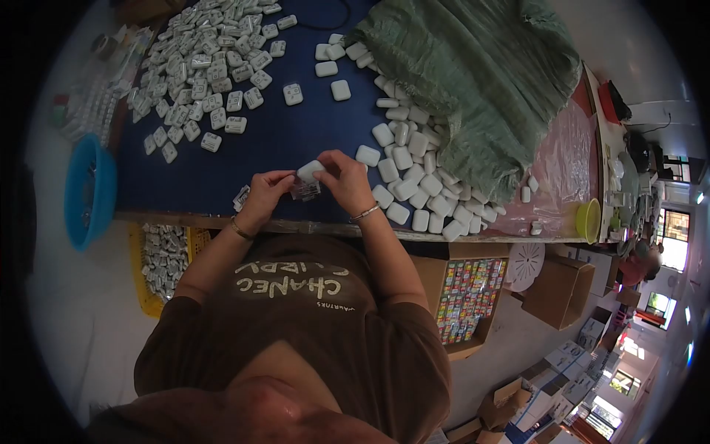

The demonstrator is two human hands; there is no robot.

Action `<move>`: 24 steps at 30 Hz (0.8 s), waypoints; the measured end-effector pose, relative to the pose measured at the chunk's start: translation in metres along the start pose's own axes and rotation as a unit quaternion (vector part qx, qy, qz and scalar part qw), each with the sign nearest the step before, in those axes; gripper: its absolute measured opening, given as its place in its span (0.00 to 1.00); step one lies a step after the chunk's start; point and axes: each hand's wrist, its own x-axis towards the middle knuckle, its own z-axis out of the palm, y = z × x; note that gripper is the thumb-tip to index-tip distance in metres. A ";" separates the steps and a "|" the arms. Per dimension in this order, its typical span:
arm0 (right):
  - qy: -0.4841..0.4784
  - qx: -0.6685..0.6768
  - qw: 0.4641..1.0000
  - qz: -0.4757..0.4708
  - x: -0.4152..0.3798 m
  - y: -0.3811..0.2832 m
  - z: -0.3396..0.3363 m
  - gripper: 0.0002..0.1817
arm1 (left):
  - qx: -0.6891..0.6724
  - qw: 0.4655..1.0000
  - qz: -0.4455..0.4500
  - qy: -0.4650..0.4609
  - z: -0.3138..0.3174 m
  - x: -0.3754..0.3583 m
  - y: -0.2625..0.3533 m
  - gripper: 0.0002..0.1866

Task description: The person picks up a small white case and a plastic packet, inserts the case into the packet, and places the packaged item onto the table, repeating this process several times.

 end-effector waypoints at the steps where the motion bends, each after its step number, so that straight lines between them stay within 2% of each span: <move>1: 0.008 0.009 1.000 -0.005 0.001 0.003 0.001 0.15 | 0.000 1.000 0.000 0.000 0.001 -0.001 0.000 0.13; 4: 0.014 0.025 1.000 0.001 0.002 0.009 0.005 0.15 | -0.029 0.999 0.014 -0.025 0.004 -0.003 0.002 0.15; 7: 0.001 0.044 0.999 0.016 0.001 0.010 0.011 0.14 | 0.024 0.999 0.022 -0.036 0.003 0.000 0.002 0.15; 10: -0.016 0.061 0.998 0.027 0.000 0.009 0.015 0.12 | -0.009 0.997 -0.011 -0.072 0.004 0.003 0.001 0.12; 12: -0.026 0.065 0.997 0.035 -0.001 0.009 0.016 0.11 | -0.064 0.994 -0.064 -0.062 0.009 0.002 0.004 0.11; 17: -0.022 0.056 0.998 -0.026 -0.004 0.005 0.019 0.11 | -0.072 0.995 -0.048 -0.045 0.011 0.002 0.004 0.11; 22: -0.043 0.051 0.997 -0.033 -0.003 0.008 0.022 0.11 | -0.063 0.996 -0.035 -0.051 0.005 0.004 -0.003 0.13; 24: -0.050 0.055 0.997 -0.026 -0.001 0.009 0.022 0.11 | 0.005 1.000 -0.015 -0.004 -0.001 0.005 -0.003 0.13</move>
